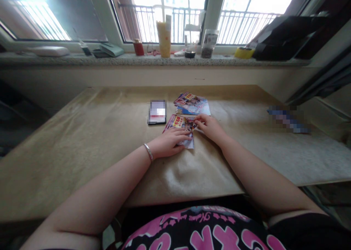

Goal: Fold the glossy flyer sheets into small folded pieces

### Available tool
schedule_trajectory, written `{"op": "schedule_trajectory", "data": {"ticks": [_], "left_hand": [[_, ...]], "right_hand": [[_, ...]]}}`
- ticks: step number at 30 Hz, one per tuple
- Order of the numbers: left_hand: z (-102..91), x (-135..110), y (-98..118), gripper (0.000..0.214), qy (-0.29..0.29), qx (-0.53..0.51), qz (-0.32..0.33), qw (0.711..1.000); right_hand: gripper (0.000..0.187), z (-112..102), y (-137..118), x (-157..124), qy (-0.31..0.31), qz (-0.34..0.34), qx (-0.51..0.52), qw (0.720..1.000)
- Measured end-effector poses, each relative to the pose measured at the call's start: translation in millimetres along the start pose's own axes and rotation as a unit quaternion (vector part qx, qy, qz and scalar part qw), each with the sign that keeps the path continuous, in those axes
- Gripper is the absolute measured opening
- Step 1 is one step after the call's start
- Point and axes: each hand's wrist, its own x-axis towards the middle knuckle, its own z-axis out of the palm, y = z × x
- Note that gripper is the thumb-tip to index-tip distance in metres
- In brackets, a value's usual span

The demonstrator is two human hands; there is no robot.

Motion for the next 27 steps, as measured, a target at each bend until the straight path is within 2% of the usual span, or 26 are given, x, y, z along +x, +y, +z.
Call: {"op": "schedule_trajectory", "data": {"ticks": [4, 9, 14, 19, 27], "left_hand": [[-0.8, 0.2, -0.2, 0.036, -0.007, 0.007, 0.008, 1.0], [-1.6, 0.8, 1.6, 0.037, -0.009, -0.001, 0.006, 1.0], [-0.5, -0.5, 2.0, 0.039, 0.016, -0.016, -0.017, 1.0], [0.1, -1.4, 1.0, 0.037, 0.012, -0.022, -0.021, 0.999], [-2.5, 0.5, 3.3, 0.037, -0.008, 0.0, -0.052, 0.999]], "right_hand": [[0.008, -0.5, -3.2, -1.0, 0.032, -0.003, -0.039, 0.999], [0.007, -1.0, -13.7, -4.2, 0.062, -0.008, -0.033, 0.997], [0.01, -1.8, -17.9, -6.8, 0.035, -0.033, -0.056, 0.997], [0.007, -2.8, -13.4, -6.0, -0.016, -0.035, -0.051, 0.998], [0.016, -2.9, -18.3, -8.8, -0.024, -0.048, -0.115, 0.992]]}}
